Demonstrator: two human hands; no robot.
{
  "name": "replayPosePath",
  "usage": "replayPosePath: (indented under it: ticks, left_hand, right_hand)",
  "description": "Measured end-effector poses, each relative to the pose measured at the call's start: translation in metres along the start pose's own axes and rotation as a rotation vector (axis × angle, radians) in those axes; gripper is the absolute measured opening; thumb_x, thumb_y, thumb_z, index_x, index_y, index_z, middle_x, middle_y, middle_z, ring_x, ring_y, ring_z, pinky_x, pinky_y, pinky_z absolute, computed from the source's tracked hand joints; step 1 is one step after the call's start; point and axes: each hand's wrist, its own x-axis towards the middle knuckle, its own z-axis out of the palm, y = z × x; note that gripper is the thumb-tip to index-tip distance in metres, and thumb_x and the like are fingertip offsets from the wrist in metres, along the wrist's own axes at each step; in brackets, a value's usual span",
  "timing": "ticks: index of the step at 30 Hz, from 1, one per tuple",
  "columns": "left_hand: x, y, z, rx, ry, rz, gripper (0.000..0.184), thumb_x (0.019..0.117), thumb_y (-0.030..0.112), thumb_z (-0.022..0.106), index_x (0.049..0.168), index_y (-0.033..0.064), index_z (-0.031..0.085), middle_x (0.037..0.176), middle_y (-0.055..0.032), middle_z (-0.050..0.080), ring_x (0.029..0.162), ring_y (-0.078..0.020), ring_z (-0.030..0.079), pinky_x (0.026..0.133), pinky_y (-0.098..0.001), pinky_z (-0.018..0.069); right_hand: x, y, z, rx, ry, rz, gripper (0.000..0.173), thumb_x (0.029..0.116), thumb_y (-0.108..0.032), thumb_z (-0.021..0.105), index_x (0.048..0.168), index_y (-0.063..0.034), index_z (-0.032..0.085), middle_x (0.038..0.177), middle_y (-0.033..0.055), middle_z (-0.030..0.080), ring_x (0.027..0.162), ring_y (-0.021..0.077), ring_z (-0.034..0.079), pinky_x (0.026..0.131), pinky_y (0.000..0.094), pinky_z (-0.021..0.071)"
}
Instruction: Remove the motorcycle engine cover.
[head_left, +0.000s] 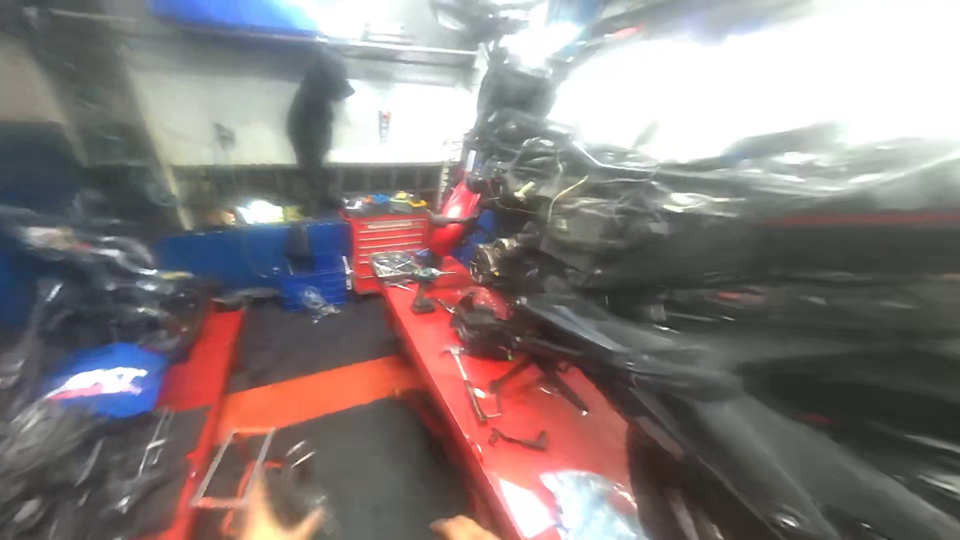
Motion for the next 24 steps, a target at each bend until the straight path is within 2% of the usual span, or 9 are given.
replayPosePath:
  ticks: [2, 4, 6, 8, 12, 13, 17, 20, 24]
  left_hand:
    - [0.091, 0.094, 0.044, 0.035, -0.142, 0.132, 0.133, 0.0621, 0.053, 0.094, 0.163, 0.0075, 0.02, 0.154, -0.023, 0.046, 0.134, -0.0356, 0.056, 0.109, -0.0558, 0.0493]
    - [0.159, 0.165, 0.091, 0.087, -0.215, 0.31, 0.138, 0.0564, 0.065, 0.091, 0.163, 0.0103, 0.022, 0.153, -0.0182, 0.049, 0.13, -0.0324, 0.059, 0.106, -0.0541, 0.0515]
    - [0.21, 0.214, 0.139, 0.087, -0.22, 0.455, 0.141, 0.053, 0.073, 0.087, 0.162, 0.009, 0.024, 0.149, -0.0166, 0.053, 0.126, -0.0316, 0.061, 0.105, -0.0535, 0.0516]
    - [0.248, 0.247, 0.182, 0.036, -0.209, 0.509, 0.143, 0.0512, 0.078, 0.085, 0.162, 0.0077, 0.026, 0.146, -0.0168, 0.056, 0.122, -0.0314, 0.063, 0.103, -0.0531, 0.0526]
    - [0.316, 0.281, 0.23, -0.07, -0.329, 0.51, 0.148, 0.0489, 0.08, 0.085, 0.163, 0.0098, 0.023, 0.148, -0.0169, 0.053, 0.121, -0.0293, 0.064, 0.098, -0.0516, 0.0565]
    - [0.336, 0.284, 0.236, -0.151, -0.4, 0.547, 0.144, 0.0526, 0.075, 0.087, 0.163, 0.0102, 0.021, 0.148, -0.0156, 0.053, 0.122, -0.0282, 0.063, 0.098, -0.0512, 0.0566]
    - [0.411, 0.295, 0.274, -0.647, -0.688, 0.699, 0.1, 0.0847, 0.033, 0.083, 0.162, 0.0108, 0.024, 0.141, -0.0059, 0.063, 0.121, -0.0179, 0.066, 0.102, -0.0407, 0.0588]
    - [0.443, 0.3, 0.307, -0.569, -0.761, 0.765, 0.084, 0.0917, 0.015, 0.075, 0.162, 0.0117, 0.029, 0.139, -0.0048, 0.065, 0.119, -0.0144, 0.068, 0.101, -0.0373, 0.0592]
    - [0.468, 0.32, 0.343, -0.49, -0.75, 1.075, 0.071, 0.0891, 0.018, 0.077, 0.152, 0.0029, 0.048, 0.131, -0.0059, 0.071, 0.113, -0.0145, 0.072, 0.098, -0.0363, 0.0611]
  right_hand:
    - [0.046, -0.009, -0.013, 0.002, 0.123, 0.039, 0.037, 0.1009, -0.036, 0.061, 0.128, -0.0119, 0.07, 0.117, 0.0111, 0.073, 0.106, 0.027, 0.072, 0.091, 0.0508, 0.0585]
    - [0.097, -0.002, -0.028, -0.003, 0.288, 0.101, 0.038, 0.0995, -0.035, 0.064, 0.128, -0.0113, 0.071, 0.117, 0.0112, 0.073, 0.104, 0.0271, 0.072, 0.089, 0.0513, 0.0595]
    - [0.15, 0.018, -0.041, -0.013, 0.47, 0.154, 0.039, 0.1, -0.036, 0.064, 0.128, -0.0099, 0.07, 0.117, 0.0118, 0.073, 0.103, 0.0268, 0.072, 0.088, 0.0504, 0.0601]
    - [0.202, 0.041, -0.056, -0.076, 0.685, 0.177, 0.034, 0.0996, -0.035, 0.065, 0.121, -0.0095, 0.073, 0.109, 0.0105, 0.074, 0.093, 0.0233, 0.073, 0.08, 0.0465, 0.0624]
    - [0.279, 0.078, -0.083, -0.251, 0.942, 0.273, 0.027, 0.0994, -0.035, 0.061, 0.105, -0.0155, 0.078, 0.094, 0.005, 0.073, 0.081, 0.0194, 0.073, 0.067, 0.042, 0.0622]
    - [0.292, 0.083, -0.091, -0.256, 0.982, 0.307, 0.026, 0.0993, -0.033, 0.061, 0.104, -0.015, 0.079, 0.093, 0.0054, 0.073, 0.081, 0.0196, 0.072, 0.067, 0.0415, 0.062]
    - [0.329, 0.106, -0.123, -0.259, 1.103, 0.423, 0.024, 0.099, -0.028, 0.062, 0.096, -0.011, 0.078, 0.089, 0.0046, 0.073, 0.08, 0.0163, 0.071, 0.069, 0.0369, 0.0616]
    - [0.355, 0.131, -0.116, -0.306, 1.183, 0.541, 0.028, 0.099, -0.031, 0.06, 0.087, -0.0115, 0.076, 0.084, 0.0038, 0.071, 0.077, 0.0153, 0.07, 0.065, 0.0361, 0.0598]
    - [0.38, 0.138, -0.117, -0.265, 1.316, 0.828, 0.029, 0.0968, -0.031, 0.061, 0.081, -0.012, 0.076, 0.082, 0.0014, 0.072, 0.078, 0.013, 0.07, 0.07, 0.0367, 0.0591]
